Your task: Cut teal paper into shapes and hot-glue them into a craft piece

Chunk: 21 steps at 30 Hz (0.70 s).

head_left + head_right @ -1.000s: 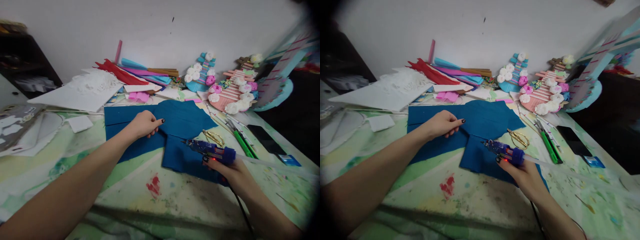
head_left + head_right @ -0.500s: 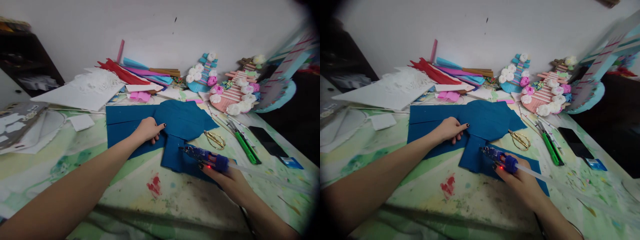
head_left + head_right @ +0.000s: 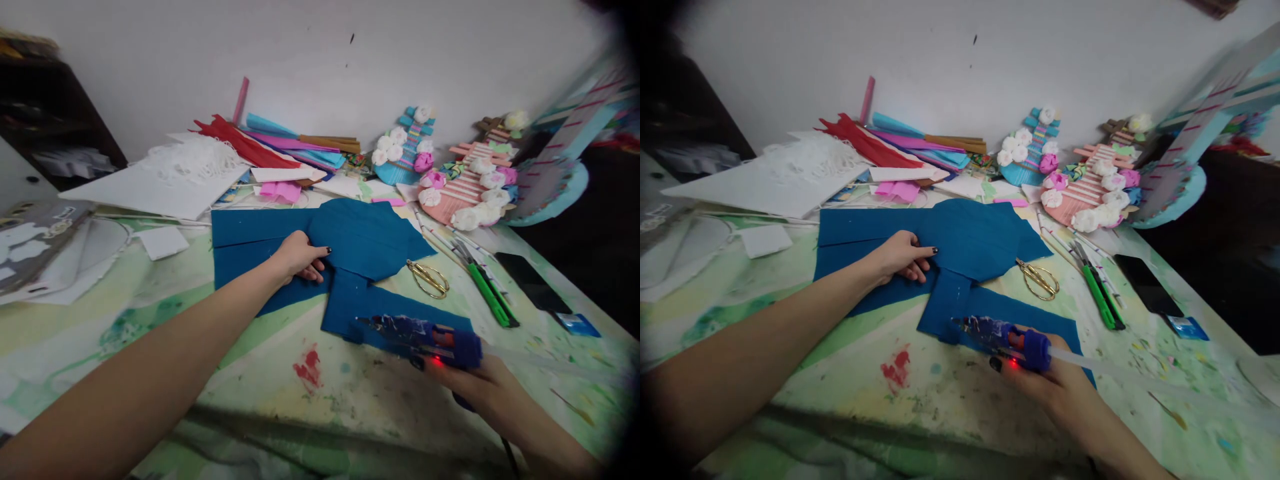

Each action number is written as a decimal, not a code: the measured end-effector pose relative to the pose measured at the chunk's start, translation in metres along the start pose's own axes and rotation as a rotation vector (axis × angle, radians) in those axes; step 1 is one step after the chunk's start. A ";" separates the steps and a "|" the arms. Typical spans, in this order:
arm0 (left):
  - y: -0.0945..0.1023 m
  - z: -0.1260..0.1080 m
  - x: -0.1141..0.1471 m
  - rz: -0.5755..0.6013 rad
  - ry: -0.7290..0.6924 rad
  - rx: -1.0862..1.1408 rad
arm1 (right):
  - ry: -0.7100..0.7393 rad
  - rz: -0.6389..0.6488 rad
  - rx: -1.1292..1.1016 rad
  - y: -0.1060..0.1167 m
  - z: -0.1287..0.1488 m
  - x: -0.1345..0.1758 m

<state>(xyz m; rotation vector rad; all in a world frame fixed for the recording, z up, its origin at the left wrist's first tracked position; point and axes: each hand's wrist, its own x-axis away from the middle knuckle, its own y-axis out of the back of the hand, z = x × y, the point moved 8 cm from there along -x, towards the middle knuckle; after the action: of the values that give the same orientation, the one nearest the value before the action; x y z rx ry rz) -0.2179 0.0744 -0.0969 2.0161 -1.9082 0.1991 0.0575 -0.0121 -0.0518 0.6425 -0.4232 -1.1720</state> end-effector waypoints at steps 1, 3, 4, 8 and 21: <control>0.000 0.000 0.000 -0.004 0.006 0.001 | -0.003 0.040 -0.042 -0.003 0.006 -0.005; 0.000 0.000 0.000 -0.009 0.010 0.001 | 0.003 0.091 -0.100 -0.007 0.016 -0.016; 0.000 0.000 0.000 -0.009 0.010 0.003 | 0.008 0.094 -0.110 -0.008 0.020 -0.022; 0.000 -0.001 0.001 -0.006 0.016 -0.001 | 0.046 0.083 -0.061 -0.010 0.026 -0.043; 0.000 -0.001 0.000 0.006 0.006 -0.034 | -0.104 0.233 -0.259 -0.027 0.026 -0.034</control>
<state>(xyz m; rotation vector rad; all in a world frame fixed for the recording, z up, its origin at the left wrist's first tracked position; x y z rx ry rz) -0.2173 0.0746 -0.0963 1.9857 -1.9015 0.1729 0.0112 0.0071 -0.0493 0.2991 -0.4135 -1.0183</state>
